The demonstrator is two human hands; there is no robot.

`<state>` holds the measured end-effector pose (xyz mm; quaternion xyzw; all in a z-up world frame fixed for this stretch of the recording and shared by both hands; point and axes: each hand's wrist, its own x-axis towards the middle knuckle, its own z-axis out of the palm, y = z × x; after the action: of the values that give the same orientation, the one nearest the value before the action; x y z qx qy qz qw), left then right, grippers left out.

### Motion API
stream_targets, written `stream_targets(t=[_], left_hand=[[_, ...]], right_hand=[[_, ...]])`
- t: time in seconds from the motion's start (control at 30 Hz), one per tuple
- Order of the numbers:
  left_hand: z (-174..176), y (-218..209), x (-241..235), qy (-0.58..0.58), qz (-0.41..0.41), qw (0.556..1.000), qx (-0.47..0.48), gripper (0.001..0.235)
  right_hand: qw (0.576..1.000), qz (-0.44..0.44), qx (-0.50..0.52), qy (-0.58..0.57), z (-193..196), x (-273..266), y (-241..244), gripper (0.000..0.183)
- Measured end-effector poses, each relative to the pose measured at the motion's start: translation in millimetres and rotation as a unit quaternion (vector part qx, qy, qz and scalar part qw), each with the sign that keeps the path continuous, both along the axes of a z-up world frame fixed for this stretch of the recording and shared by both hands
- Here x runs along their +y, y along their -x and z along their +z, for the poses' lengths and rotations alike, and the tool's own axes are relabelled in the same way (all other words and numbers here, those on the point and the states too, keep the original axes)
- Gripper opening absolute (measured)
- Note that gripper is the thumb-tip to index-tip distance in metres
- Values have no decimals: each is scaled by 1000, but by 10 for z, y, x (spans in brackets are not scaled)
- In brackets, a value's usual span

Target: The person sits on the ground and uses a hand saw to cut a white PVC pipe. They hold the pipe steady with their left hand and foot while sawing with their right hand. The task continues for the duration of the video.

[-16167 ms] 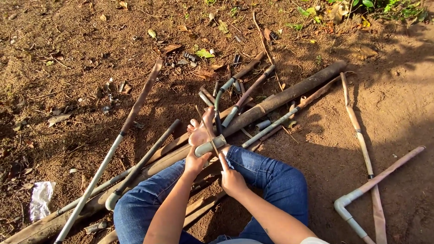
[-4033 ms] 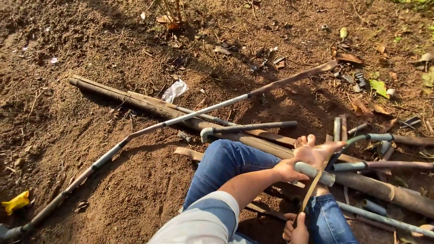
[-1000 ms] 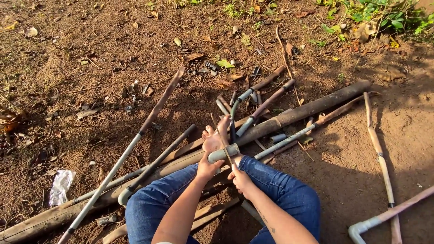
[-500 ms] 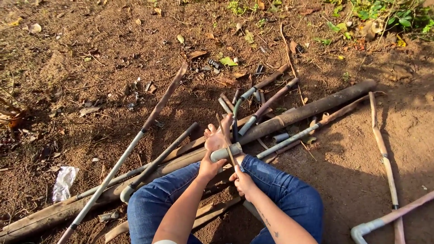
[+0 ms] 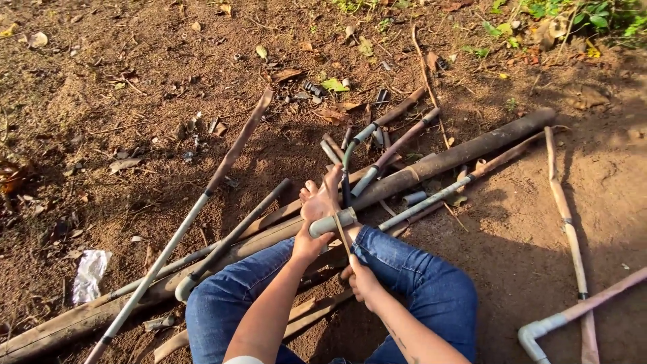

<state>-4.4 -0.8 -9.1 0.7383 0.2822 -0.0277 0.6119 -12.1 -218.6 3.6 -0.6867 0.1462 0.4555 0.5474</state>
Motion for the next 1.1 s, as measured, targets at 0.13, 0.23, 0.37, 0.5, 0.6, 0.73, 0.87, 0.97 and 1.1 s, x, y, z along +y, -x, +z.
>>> stream_targets(t=[0.13, 0.23, 0.37, 0.5, 0.6, 0.73, 0.87, 0.97, 1.1], left_hand=[[-177, -75, -39, -21, 10, 999, 25, 69], [-103, -33, -18, -20, 15, 999, 35, 72], [-47, -42, -2, 12, 16, 1000, -18, 61], [-40, -39, 0, -2, 12, 1000, -12, 59], [-43, -37, -24, 6, 12, 1000, -13, 61], [-73, -7, -14, -19, 8, 1000, -22, 64], [54, -5, -15, -7, 6, 1000, -13, 63], [31, -32, 8, 18, 0, 1000, -9, 61], [25, -43, -1, 11, 9, 1000, 10, 65]], right_hand=[[999, 7, -31, -23, 94, 225, -331, 68], [999, -5, -29, -29, -32, 130, -162, 69], [1000, 6, -11, -10, -161, -182, 256, 64], [1000, 19, 0, 4, -55, -175, 279, 64], [1000, 19, -21, -4, 81, 8, -42, 68], [999, 41, -30, -9, 114, 223, -303, 69], [999, 26, -37, 8, 73, 76, -49, 65], [1000, 17, -19, 3, -243, -201, 253, 66], [998, 56, -10, 25, 61, -99, 110, 67]])
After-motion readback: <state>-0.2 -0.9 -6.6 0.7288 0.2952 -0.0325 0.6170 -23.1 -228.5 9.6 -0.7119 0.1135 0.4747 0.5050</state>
